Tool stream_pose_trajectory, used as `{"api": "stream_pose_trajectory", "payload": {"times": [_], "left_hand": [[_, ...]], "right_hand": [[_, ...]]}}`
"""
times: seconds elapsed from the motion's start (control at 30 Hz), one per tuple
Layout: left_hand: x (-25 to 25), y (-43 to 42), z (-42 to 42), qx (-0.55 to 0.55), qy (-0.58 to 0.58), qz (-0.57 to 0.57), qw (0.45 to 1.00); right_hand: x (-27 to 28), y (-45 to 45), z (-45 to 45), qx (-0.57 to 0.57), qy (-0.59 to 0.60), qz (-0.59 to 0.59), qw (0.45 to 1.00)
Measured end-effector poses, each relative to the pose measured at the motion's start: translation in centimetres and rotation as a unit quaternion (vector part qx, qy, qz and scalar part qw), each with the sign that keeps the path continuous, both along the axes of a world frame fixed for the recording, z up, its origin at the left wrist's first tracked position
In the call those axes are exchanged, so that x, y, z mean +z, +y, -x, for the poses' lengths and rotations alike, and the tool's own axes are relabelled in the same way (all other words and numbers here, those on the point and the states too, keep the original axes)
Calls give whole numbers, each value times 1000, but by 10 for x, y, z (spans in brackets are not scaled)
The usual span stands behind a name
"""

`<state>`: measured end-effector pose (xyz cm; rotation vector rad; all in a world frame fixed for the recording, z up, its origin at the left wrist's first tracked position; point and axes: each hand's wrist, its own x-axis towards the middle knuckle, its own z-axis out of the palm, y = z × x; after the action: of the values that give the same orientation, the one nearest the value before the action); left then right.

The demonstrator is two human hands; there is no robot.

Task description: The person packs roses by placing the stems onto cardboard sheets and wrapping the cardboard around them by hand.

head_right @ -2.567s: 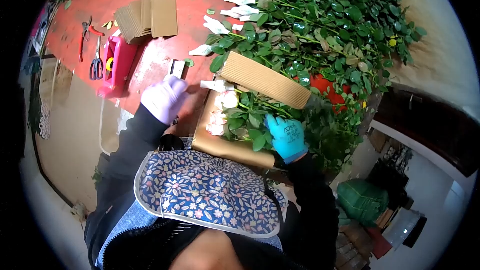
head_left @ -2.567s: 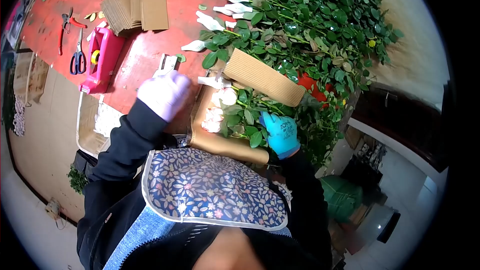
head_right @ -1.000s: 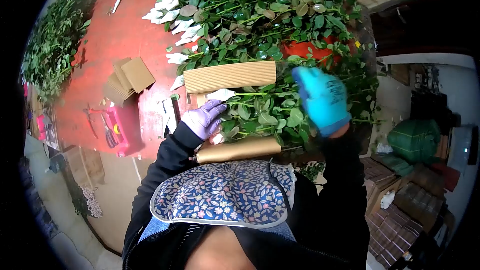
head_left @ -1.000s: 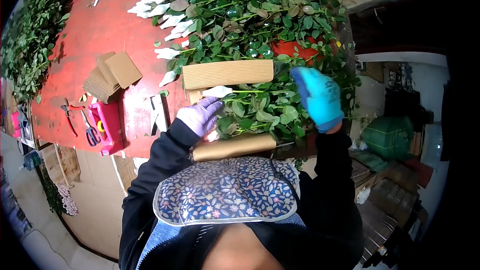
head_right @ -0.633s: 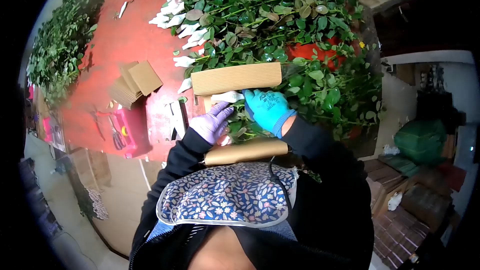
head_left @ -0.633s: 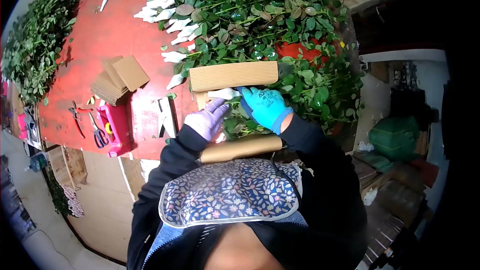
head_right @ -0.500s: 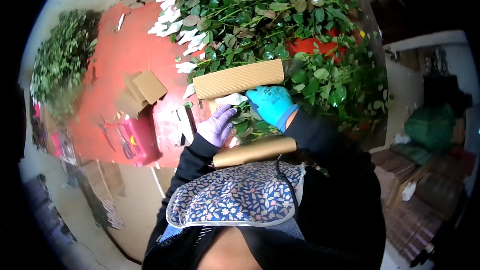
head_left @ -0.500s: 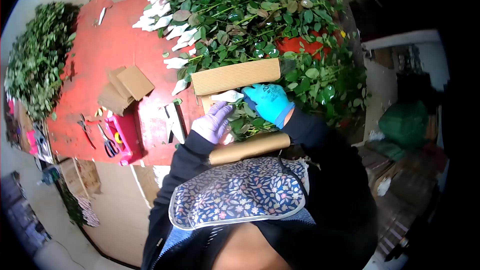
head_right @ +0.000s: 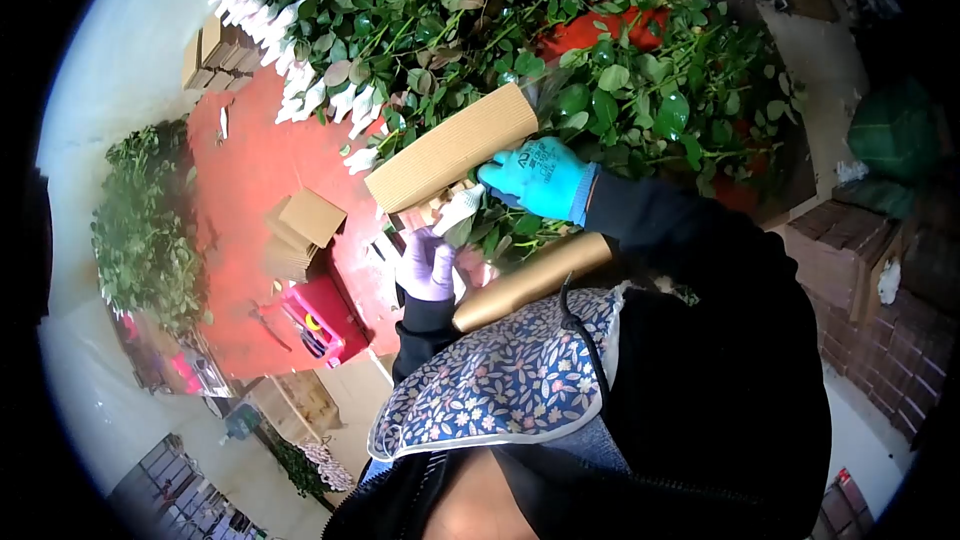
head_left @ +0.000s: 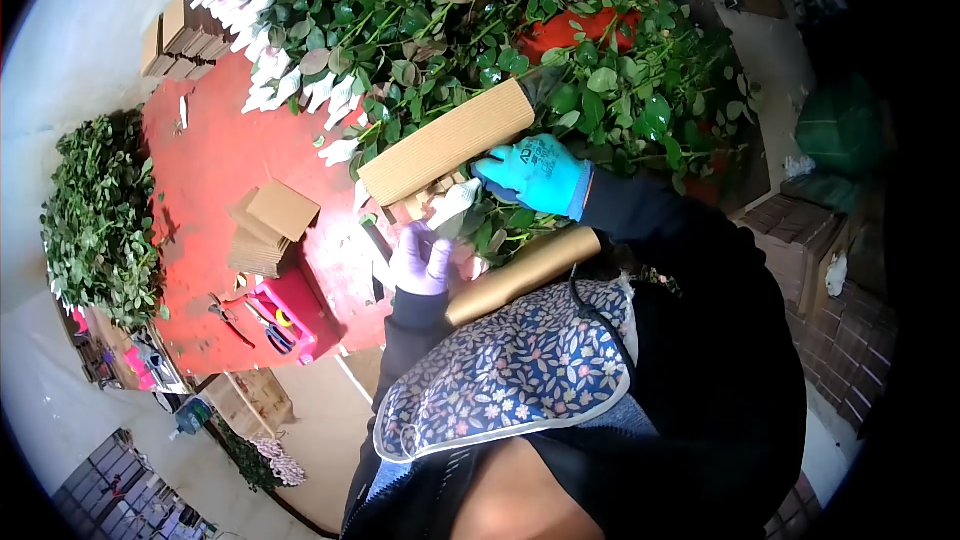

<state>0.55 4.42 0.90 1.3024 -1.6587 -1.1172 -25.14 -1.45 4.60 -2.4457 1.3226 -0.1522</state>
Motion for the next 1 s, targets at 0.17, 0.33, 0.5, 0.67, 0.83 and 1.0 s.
{"api": "stream_pose_trajectory", "payload": {"times": [0.17,0.33,0.5,0.67,0.83,1.0], "left_hand": [[3,-2,6,22,32,-70,997],[1,-2,6,-13,77,-136,988],[8,4,-3,1,95,-137,986],[-15,14,-52,152,150,-170,962],[-11,41,-88,187,113,-192,957],[-27,81,-126,249,61,-272,928]], "right_hand": [[-6,2,0,11,-27,57,998],[-5,-1,-1,34,10,41,999],[0,-8,1,54,2,38,998],[-21,-10,10,35,-13,144,989],[-7,-4,-2,0,58,59,997],[19,-4,0,31,66,-24,997]]}}
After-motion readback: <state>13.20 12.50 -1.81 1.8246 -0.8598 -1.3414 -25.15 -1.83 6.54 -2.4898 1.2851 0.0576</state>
